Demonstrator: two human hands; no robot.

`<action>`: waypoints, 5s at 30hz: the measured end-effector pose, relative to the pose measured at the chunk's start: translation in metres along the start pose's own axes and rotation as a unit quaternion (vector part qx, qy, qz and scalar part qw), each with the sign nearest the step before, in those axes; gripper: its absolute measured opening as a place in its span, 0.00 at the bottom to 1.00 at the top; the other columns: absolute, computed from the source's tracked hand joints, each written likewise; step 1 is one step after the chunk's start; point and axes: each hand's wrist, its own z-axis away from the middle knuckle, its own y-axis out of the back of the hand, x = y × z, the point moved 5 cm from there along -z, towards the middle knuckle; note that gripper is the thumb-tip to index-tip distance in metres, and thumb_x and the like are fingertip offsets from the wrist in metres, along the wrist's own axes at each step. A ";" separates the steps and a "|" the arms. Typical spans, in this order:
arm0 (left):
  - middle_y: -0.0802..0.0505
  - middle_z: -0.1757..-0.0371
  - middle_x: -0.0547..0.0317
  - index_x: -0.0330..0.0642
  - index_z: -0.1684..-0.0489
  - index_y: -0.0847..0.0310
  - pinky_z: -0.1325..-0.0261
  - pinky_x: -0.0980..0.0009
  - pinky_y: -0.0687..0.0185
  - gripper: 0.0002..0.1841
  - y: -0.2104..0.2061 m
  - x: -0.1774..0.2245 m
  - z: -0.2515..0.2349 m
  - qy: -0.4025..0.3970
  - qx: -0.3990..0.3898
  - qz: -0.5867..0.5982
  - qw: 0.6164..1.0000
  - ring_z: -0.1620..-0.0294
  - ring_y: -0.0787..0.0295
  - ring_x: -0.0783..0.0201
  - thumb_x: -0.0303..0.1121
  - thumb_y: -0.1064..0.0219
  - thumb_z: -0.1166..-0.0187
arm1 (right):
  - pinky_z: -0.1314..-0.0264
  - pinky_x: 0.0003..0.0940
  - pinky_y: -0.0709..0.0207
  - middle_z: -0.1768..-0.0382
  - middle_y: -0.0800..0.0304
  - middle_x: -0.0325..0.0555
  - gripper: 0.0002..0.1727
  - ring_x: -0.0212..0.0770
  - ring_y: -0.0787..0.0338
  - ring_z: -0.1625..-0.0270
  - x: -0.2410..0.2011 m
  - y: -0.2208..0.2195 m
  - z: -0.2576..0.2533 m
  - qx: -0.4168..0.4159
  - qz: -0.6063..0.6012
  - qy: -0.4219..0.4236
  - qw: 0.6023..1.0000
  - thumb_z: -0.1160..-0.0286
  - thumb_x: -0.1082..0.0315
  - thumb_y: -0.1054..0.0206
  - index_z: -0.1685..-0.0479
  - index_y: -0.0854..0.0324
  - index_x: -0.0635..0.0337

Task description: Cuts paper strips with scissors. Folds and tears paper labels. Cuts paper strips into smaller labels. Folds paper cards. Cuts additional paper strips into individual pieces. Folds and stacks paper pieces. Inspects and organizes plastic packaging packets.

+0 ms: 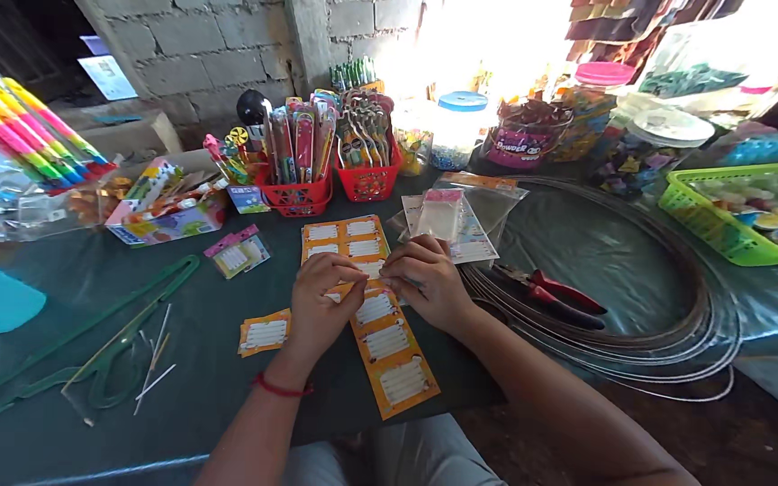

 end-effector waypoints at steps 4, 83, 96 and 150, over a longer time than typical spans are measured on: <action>0.06 0.57 0.66 0.47 0.68 0.06 0.29 0.65 0.26 0.06 0.010 -0.004 -0.003 0.003 0.008 -0.032 0.999 0.40 0.14 0.70 0.36 0.28 0.27 | 0.36 0.46 0.35 0.59 0.07 0.33 0.09 0.39 0.16 0.45 0.004 0.006 -0.002 0.013 0.015 0.001 1.000 0.23 0.62 0.32 0.66 0.07 0.50; 0.06 0.62 0.65 0.37 0.64 0.07 0.49 0.85 0.15 0.07 -0.004 -0.001 0.003 0.088 -0.126 0.046 0.987 0.59 0.11 0.83 0.32 0.28 0.25 | 0.23 0.60 0.44 0.65 0.07 0.34 0.09 0.34 0.11 0.53 -0.007 -0.008 0.004 -0.087 0.013 0.015 0.996 0.22 0.63 0.35 0.64 0.08 0.51; 0.06 0.62 0.68 0.36 0.64 0.09 0.51 0.84 0.14 0.04 -0.005 -0.002 0.003 0.103 -0.135 0.116 0.979 0.60 0.11 0.84 0.28 0.29 0.26 | 0.21 0.59 0.47 0.66 0.07 0.35 0.09 0.31 0.11 0.55 -0.007 -0.007 0.004 -0.081 -0.038 0.021 0.996 0.24 0.65 0.34 0.66 0.09 0.52; 0.10 0.39 0.56 0.45 0.09 0.66 0.41 0.63 0.09 0.53 -0.001 -0.014 0.000 0.240 -0.041 0.321 0.915 0.45 0.06 0.61 0.52 0.26 0.25 | 0.55 0.18 0.20 0.58 0.13 0.41 0.20 0.22 0.15 0.61 0.019 0.002 -0.001 -0.049 -0.309 -0.285 0.906 0.28 0.76 0.35 0.36 0.22 0.68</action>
